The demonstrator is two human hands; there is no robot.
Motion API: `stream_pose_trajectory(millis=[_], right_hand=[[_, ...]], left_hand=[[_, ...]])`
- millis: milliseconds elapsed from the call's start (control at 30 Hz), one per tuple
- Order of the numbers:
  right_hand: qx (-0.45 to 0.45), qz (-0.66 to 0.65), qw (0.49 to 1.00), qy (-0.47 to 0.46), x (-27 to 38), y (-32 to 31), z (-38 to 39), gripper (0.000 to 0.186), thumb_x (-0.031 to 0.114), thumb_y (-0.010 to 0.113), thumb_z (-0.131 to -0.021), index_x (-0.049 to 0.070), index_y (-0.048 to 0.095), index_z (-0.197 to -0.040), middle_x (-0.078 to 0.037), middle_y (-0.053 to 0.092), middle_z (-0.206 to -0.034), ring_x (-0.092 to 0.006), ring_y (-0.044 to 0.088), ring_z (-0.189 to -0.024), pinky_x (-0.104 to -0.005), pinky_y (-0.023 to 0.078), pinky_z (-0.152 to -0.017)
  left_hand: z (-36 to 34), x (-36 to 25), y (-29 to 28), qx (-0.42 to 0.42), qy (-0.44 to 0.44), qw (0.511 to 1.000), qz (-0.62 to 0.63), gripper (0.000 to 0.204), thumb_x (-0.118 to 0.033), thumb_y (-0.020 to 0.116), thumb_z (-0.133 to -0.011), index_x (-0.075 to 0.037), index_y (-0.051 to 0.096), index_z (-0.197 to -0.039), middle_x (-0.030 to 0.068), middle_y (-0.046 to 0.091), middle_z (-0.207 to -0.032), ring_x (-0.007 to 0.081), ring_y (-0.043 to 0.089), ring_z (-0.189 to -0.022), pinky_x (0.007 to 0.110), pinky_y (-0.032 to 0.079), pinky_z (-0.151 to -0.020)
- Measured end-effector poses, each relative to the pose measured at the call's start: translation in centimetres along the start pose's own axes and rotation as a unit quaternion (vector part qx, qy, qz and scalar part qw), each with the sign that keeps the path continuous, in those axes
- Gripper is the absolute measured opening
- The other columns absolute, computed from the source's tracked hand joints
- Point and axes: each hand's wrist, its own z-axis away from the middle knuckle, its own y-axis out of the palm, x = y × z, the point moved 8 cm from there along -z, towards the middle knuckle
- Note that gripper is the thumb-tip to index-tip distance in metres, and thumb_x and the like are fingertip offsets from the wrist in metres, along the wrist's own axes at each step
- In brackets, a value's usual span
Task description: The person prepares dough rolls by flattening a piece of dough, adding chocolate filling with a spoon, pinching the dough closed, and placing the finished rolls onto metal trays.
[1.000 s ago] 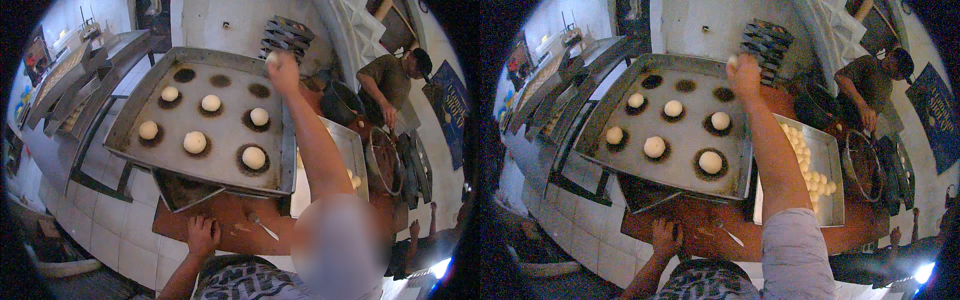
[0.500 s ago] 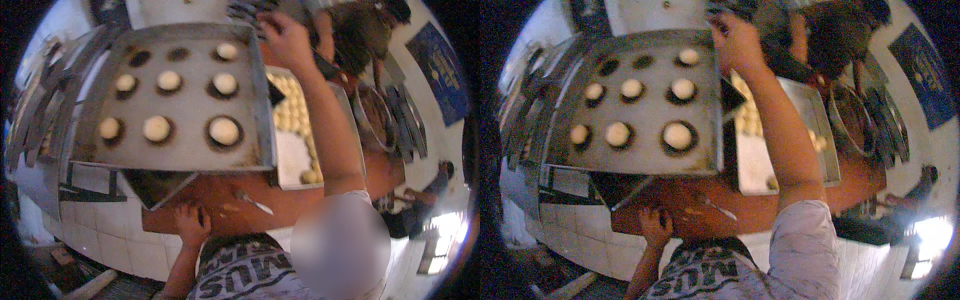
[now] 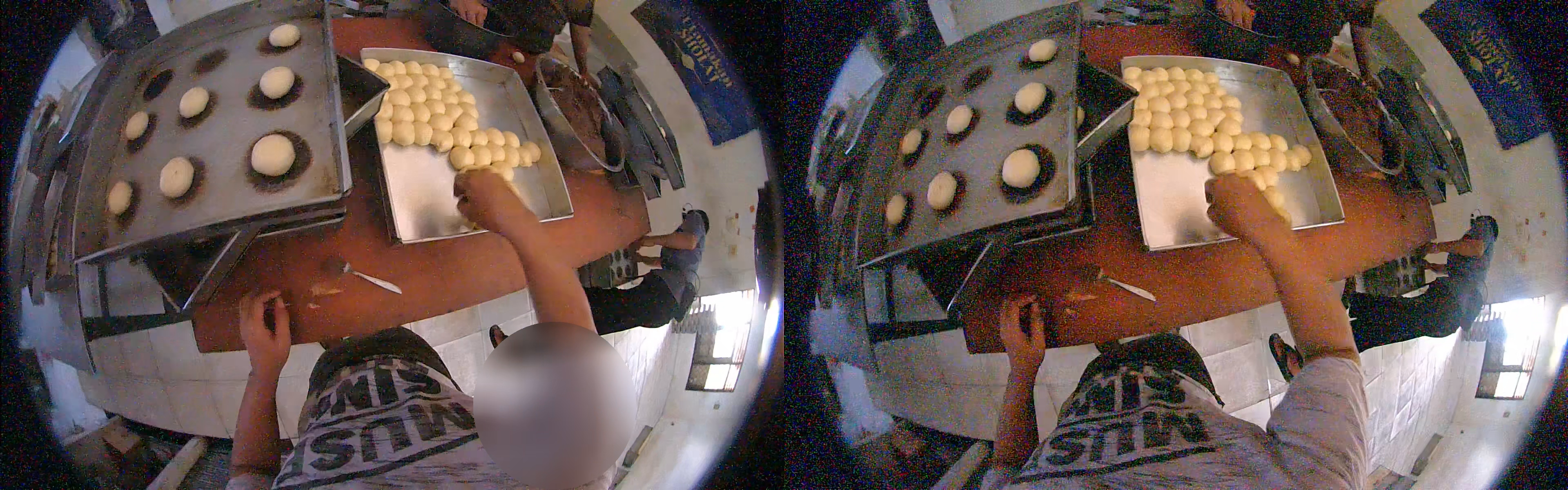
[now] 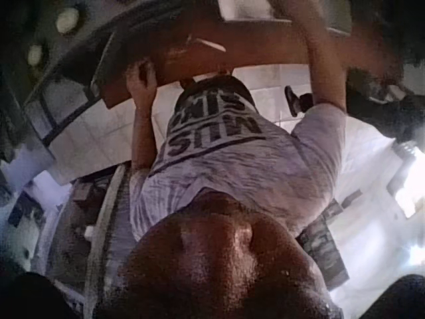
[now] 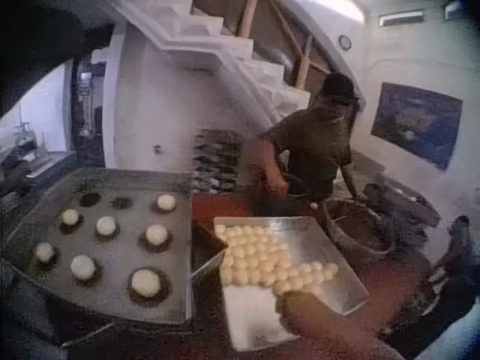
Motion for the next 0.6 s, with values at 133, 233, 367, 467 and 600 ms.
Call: stream_pose_trajectory(millis=[133,233,367,467,600], right_hand=[[-0.173,-0.108,0.956,-0.209,9.6,-10.3,5.7,0.021,-0.002,0.058,-0.064,0.002,0.058,-0.084,-0.011,0.053,-0.095,-0.0275,0.057,-0.078,-0.0371,0.046,-0.062],[-0.042,-0.273,0.898,-0.343,17.3,-8.4,8.8,0.021,-0.002,0.06,-0.069,0.004,0.057,-0.088,-0.009,0.052,-0.097,-0.021,0.057,-0.08,-0.03,0.046,-0.06],[0.173,-0.49,0.802,-0.295,19.4,-1.0,8.6,0.027,0.014,0.06,-0.077,0.006,0.053,-0.101,-0.012,0.056,-0.09,-0.0325,0.056,-0.082,-0.0405,0.048,-0.072],[0.011,-0.239,0.958,-0.158,15.8,3.1,6.1,0.028,0.012,0.057,-0.077,0.001,0.054,-0.102,-0.016,0.061,-0.091,-0.0303,0.061,-0.08,-0.0426,0.048,-0.066],[0.01,0.004,0.987,-0.162,14.5,8.5,6.7,0.031,0.011,0.056,-0.072,0.0,0.054,-0.101,-0.024,0.059,-0.089,-0.0327,0.06,-0.078,-0.0436,0.047,-0.07]], left_hand=[[-1.6,-4.1,-1.8,0.079,-0.057,0.986,0.138,0.021,-0.01,0.059,-0.079,-0.004,0.057,-0.099,0.0133,0.058,-0.094,0.0283,0.053,-0.093,0.037,0.041,-0.082],[-1.4,-8.2,-1.4,0.089,-0.071,0.932,0.344,0.037,-0.014,0.061,-0.081,-0.004,0.051,-0.114,0.0111,0.059,-0.101,0.0216,0.055,-0.097,0.033,0.041,-0.088],[2.4,-7.9,1.7,0.422,-0.157,0.795,0.408,0.047,-0.021,0.059,-0.085,-0.002,0.043,-0.124,0.0079,0.06,-0.101,0.0166,0.057,-0.093,0.029,0.043,-0.085],[5.5,-0.2,1.6,0.317,-0.308,0.79,0.426,0.036,-0.017,0.054,-0.088,-0.002,0.046,-0.12,0.0063,0.058,-0.098,0.0141,0.058,-0.083,0.027,0.045,-0.077],[3.7,-1.1,0.2,0.179,-0.265,0.847,0.425,0.029,-0.011,0.05,-0.089,-0.001,0.048,-0.115,0.0061,0.056,-0.1,0.0133,0.056,-0.085,0.026,0.045,-0.076]])
